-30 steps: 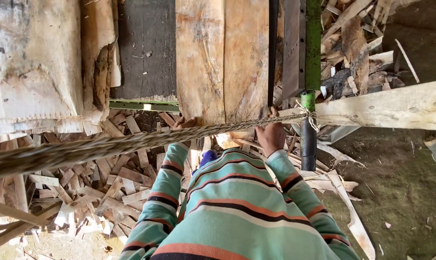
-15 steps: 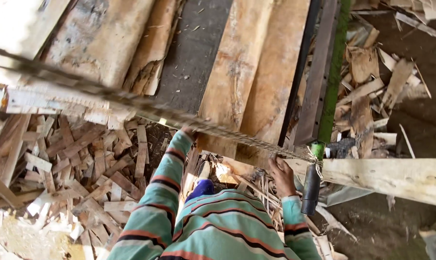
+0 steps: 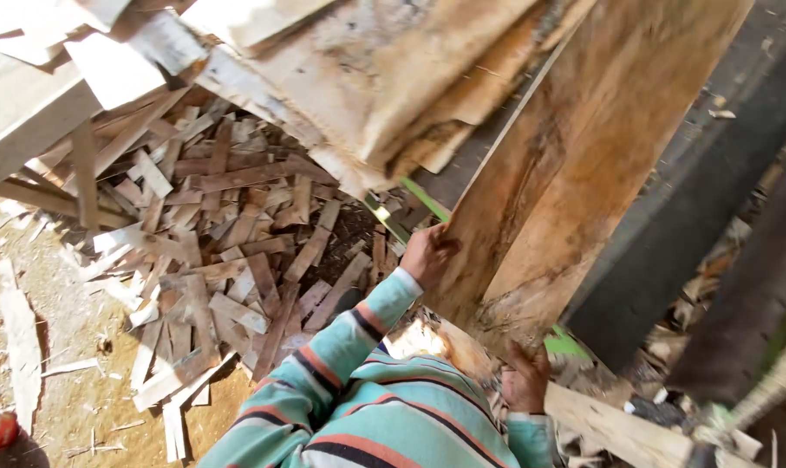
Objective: Trimming and sorting thin wood veneer sheets using a mechanical trimmer in a workshop.
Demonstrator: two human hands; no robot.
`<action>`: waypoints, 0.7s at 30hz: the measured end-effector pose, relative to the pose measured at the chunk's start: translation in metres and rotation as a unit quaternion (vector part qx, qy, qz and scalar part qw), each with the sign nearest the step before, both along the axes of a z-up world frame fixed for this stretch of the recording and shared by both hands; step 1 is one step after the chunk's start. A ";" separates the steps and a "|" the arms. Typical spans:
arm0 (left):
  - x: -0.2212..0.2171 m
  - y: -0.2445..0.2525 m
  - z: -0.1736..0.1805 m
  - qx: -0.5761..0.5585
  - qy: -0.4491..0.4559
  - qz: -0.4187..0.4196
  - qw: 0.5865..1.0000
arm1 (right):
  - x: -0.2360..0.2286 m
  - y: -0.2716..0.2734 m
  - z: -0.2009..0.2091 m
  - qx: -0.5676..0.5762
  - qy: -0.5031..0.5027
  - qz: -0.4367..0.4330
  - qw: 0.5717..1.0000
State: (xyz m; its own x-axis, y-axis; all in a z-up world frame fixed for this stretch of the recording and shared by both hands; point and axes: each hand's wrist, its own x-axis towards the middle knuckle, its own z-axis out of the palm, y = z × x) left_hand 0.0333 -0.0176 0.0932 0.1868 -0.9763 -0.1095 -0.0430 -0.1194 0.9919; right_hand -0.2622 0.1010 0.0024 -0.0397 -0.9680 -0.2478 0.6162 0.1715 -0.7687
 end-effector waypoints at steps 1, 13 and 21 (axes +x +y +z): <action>0.026 0.002 -0.009 0.048 0.222 0.037 0.973 | 0.013 -0.008 -0.001 -0.004 -0.012 0.018 1.000; 0.527 -0.106 0.103 -0.042 0.076 0.379 0.921 | 0.472 -0.335 0.299 -0.203 0.254 0.285 0.902; 0.558 -0.070 0.093 0.002 0.215 0.501 0.838 | 0.569 -0.231 0.240 -0.291 0.314 0.555 0.713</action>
State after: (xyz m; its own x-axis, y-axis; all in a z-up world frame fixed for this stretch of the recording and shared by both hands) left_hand 0.5911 -0.0880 0.1866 0.8550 -0.3519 -0.3810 0.4434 0.1148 0.8889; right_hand 0.3073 -0.1301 0.2421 0.9050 -0.4208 -0.0622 -0.1480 -0.1745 -0.9735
